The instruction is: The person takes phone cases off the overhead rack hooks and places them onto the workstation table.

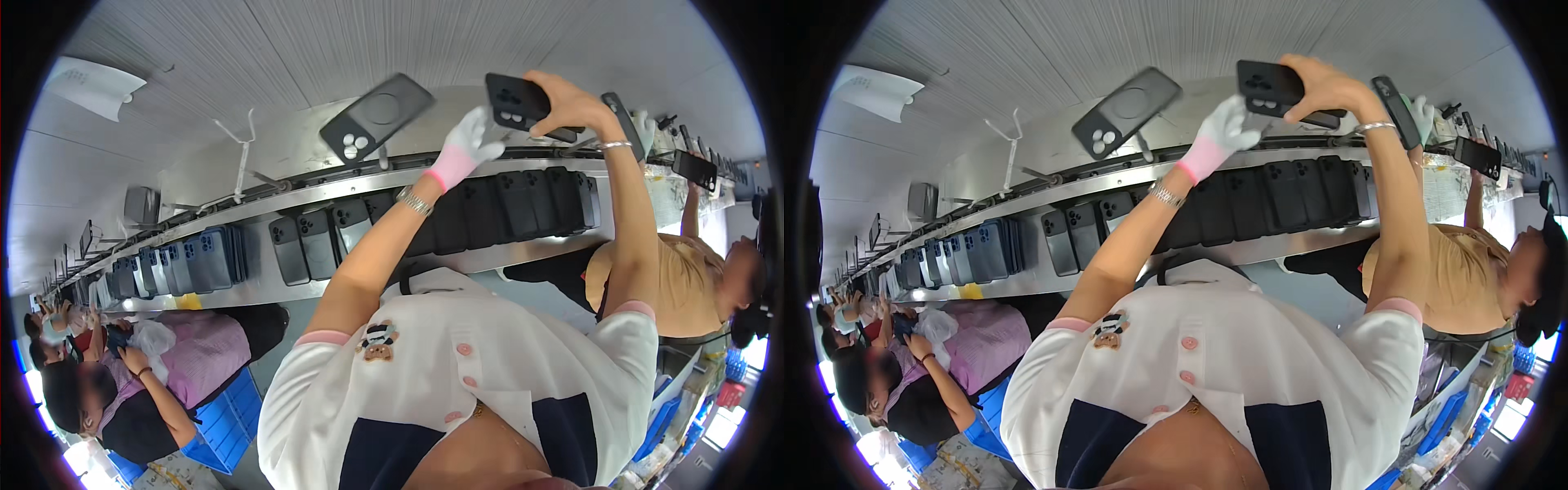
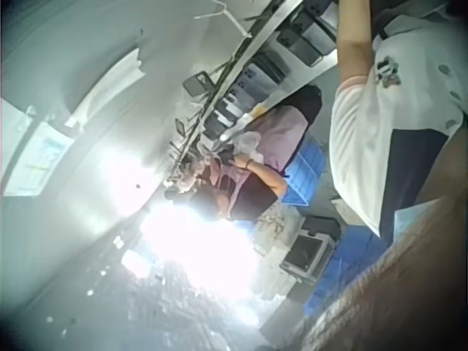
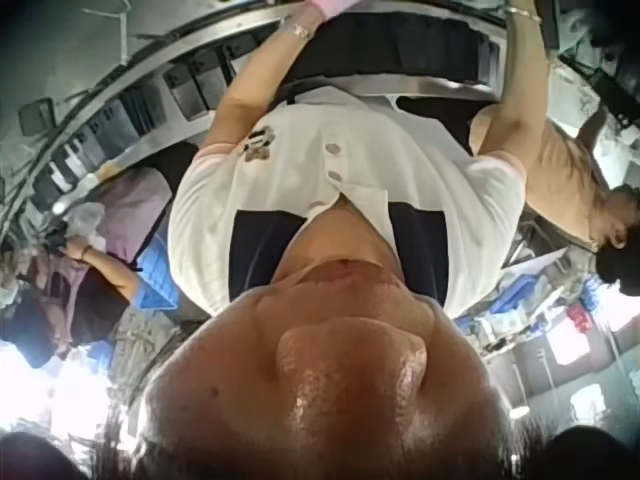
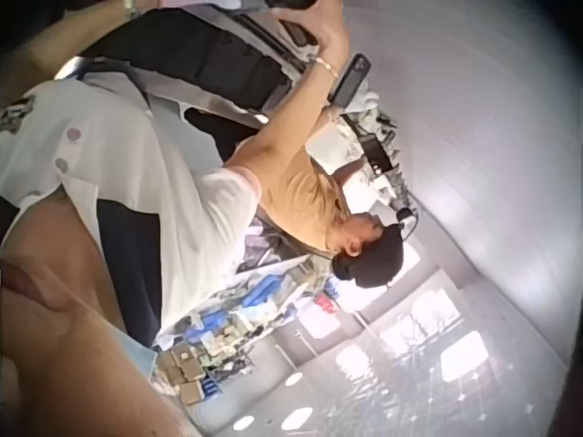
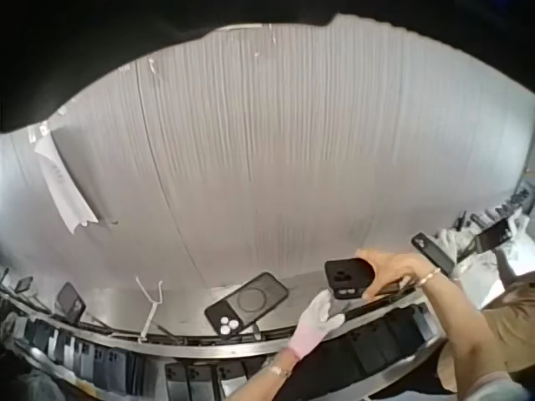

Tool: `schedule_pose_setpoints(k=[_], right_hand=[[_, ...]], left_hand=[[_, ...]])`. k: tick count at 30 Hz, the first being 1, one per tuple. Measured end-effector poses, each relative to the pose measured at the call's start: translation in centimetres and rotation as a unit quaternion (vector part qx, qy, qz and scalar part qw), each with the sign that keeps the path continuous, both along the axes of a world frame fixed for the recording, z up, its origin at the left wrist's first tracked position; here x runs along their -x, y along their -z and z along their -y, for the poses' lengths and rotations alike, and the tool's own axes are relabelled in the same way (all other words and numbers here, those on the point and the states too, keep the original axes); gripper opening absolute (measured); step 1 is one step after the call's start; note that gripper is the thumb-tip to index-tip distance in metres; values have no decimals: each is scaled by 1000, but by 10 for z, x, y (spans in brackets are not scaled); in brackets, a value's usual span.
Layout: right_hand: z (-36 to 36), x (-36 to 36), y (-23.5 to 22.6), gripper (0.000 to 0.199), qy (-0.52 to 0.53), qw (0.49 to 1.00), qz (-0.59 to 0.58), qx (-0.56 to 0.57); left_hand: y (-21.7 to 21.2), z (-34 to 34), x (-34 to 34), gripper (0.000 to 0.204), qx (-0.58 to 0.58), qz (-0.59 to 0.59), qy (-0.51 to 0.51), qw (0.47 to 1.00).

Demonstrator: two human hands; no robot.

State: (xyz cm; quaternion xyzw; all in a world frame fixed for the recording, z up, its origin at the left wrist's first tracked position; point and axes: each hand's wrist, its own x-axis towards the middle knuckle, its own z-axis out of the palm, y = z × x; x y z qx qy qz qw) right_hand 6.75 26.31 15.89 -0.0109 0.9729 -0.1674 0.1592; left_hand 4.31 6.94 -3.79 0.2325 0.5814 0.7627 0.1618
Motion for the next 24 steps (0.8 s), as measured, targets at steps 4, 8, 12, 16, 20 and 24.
schedule_pose_setpoints(k=[4, 8, 12, 16, 20, 24], right_hand=[[-15, -7, -12, 97, 62, 976, -190, 89], [-40, -30, 17, 95, 114, 938, -203, 256], [45, -22, 27, 99, 23, 904, -217, 368], [169, 3, 15, 100, -66, 863, -183, 465], [265, 31, 6, 95, -145, 804, -99, 568], [335, 60, 15, 92, -167, 760, -66, 624]], left_hand=[[75, 110, -15, 45, -127, 323, 195, 917], [52, 205, -34, 39, 21, 213, 69, 974], [35, 320, -20, 50, 142, 83, -136, 977], [16, 419, 6, 108, 234, -2, -489, 840], [-38, 444, 51, 140, 221, -21, -576, 786], [-20, 450, 93, 91, -35, -28, -605, 795]])
